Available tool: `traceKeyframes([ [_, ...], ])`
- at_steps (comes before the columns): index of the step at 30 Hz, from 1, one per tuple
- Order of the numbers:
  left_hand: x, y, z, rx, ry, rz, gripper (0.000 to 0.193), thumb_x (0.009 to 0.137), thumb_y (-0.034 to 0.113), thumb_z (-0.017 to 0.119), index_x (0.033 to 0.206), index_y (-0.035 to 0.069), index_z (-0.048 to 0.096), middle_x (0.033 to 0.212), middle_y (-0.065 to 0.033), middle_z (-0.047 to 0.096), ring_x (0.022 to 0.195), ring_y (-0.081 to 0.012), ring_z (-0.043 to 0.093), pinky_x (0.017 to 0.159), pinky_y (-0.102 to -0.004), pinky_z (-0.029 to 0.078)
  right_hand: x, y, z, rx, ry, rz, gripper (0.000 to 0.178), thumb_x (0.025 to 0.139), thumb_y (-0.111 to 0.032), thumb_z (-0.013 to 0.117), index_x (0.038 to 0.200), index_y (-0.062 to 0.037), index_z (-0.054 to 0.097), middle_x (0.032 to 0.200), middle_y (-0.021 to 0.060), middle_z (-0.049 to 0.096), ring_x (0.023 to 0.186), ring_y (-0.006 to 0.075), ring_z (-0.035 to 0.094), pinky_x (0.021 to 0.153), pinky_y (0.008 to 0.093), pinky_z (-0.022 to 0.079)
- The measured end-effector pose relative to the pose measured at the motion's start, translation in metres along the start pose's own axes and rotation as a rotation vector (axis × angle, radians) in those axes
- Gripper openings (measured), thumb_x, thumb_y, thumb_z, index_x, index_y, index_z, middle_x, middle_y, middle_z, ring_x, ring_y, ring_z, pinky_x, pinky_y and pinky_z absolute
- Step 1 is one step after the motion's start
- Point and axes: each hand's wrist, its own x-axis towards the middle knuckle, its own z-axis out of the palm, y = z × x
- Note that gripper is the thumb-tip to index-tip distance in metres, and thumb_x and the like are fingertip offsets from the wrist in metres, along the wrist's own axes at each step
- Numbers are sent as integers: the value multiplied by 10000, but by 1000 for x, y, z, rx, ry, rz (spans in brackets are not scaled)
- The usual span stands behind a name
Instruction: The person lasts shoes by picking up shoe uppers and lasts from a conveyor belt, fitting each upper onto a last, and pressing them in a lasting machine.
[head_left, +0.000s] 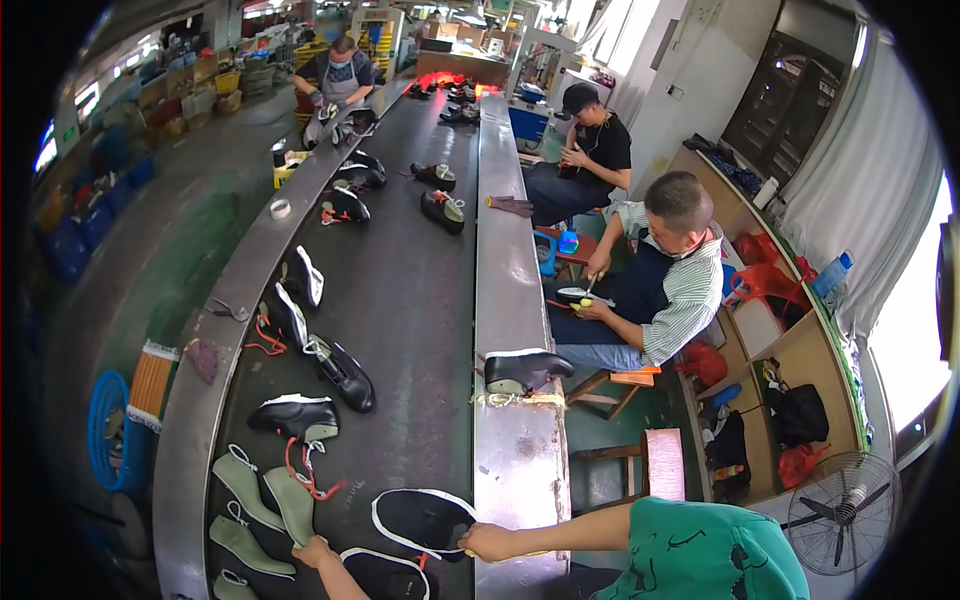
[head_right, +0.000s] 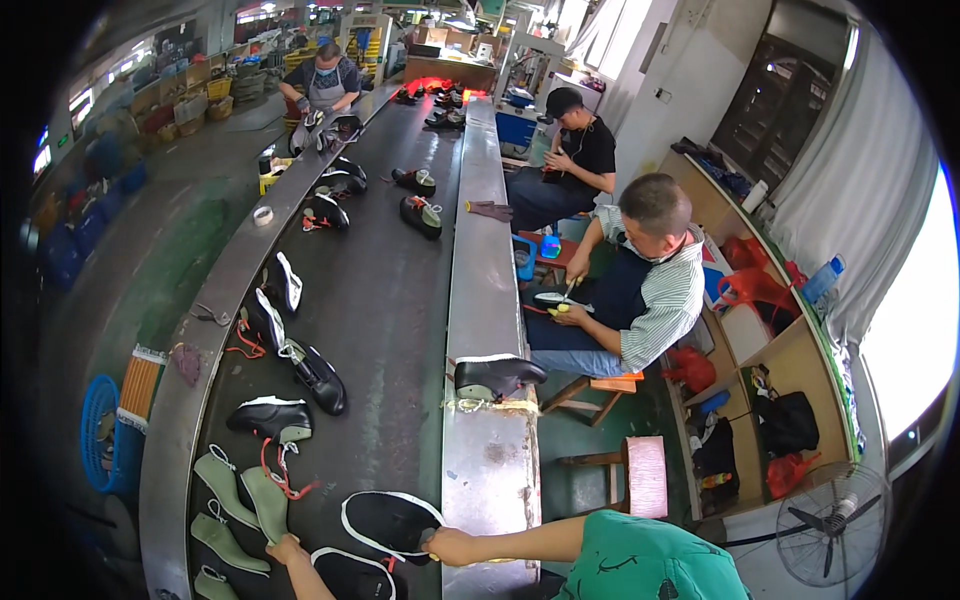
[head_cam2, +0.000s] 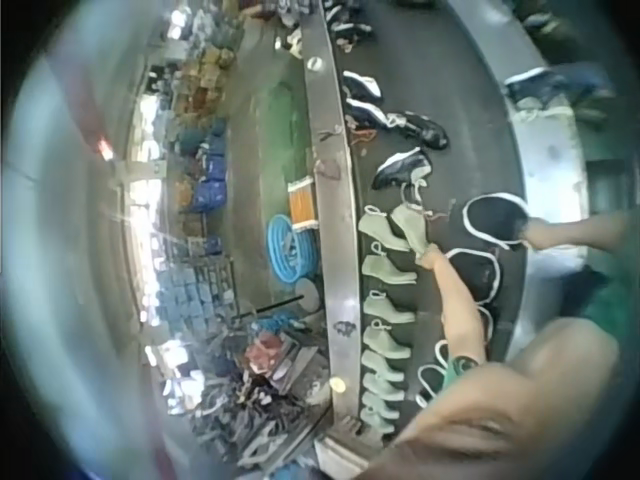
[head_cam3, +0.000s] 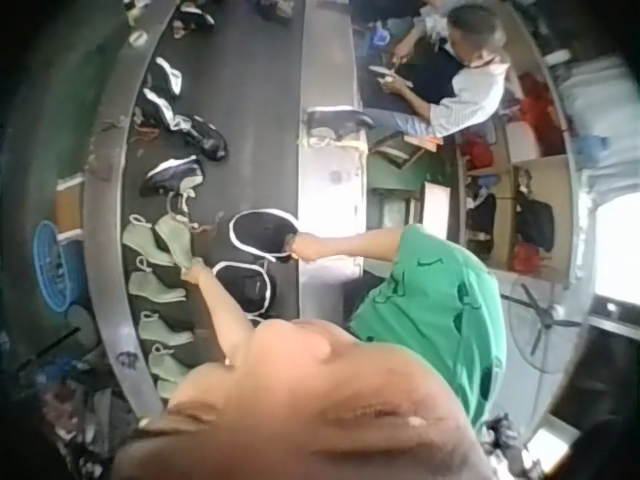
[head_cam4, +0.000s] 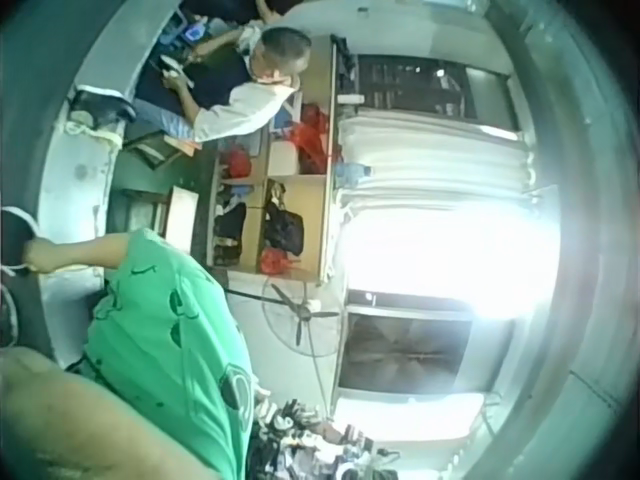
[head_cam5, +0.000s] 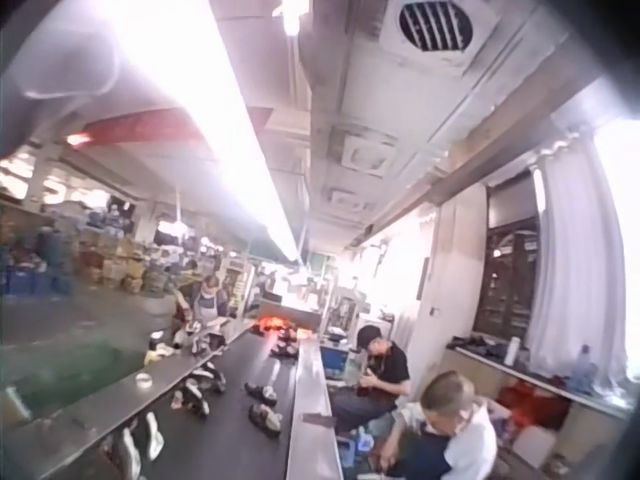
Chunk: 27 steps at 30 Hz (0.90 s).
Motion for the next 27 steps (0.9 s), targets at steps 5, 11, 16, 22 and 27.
traceKeyframes([
  [5,-8,-23,-30,563,141,559,632,683,-83,604,1291,-44,436,1260,-261,509,1169,-399,504,997,-454,381,4,-4,1,17,-3,20,244,724,-44,576,962,-43,632,930,144,653,922,330,606,847,404,462],
  [11,1,2,-59,303,-268,633,672,717,-55,667,1337,-73,409,1203,-232,579,1058,-375,578,887,-381,467,-3,-15,-17,47,137,-7,201,759,-53,575,955,-31,610,884,146,625,897,331,590,828,407,445],
  [16,9,-26,-106,-114,-204,262,490,801,29,599,1260,-103,491,1090,-141,638,930,-251,603,846,-344,478,-8,-78,-62,132,351,-72,244,794,-37,561,1036,0,562,942,173,583,940,333,554,832,415,427],
  [22,-76,-32,-202,-319,-411,53,377,862,88,608,1208,-57,568,1099,-105,646,954,-185,615,856,-299,477,-24,-143,-75,429,473,-247,169,795,-80,586,942,2,592,910,175,580,821,316,561,714,369,449],
  [27,-194,-42,-305,-512,-446,-25,432,818,76,690,1220,-39,581,1105,-83,647,966,-152,615,880,-282,473,-68,-193,-103,687,241,-188,140,881,-107,542,946,-3,608,776,68,591,706,166,540,648,306,450],
])
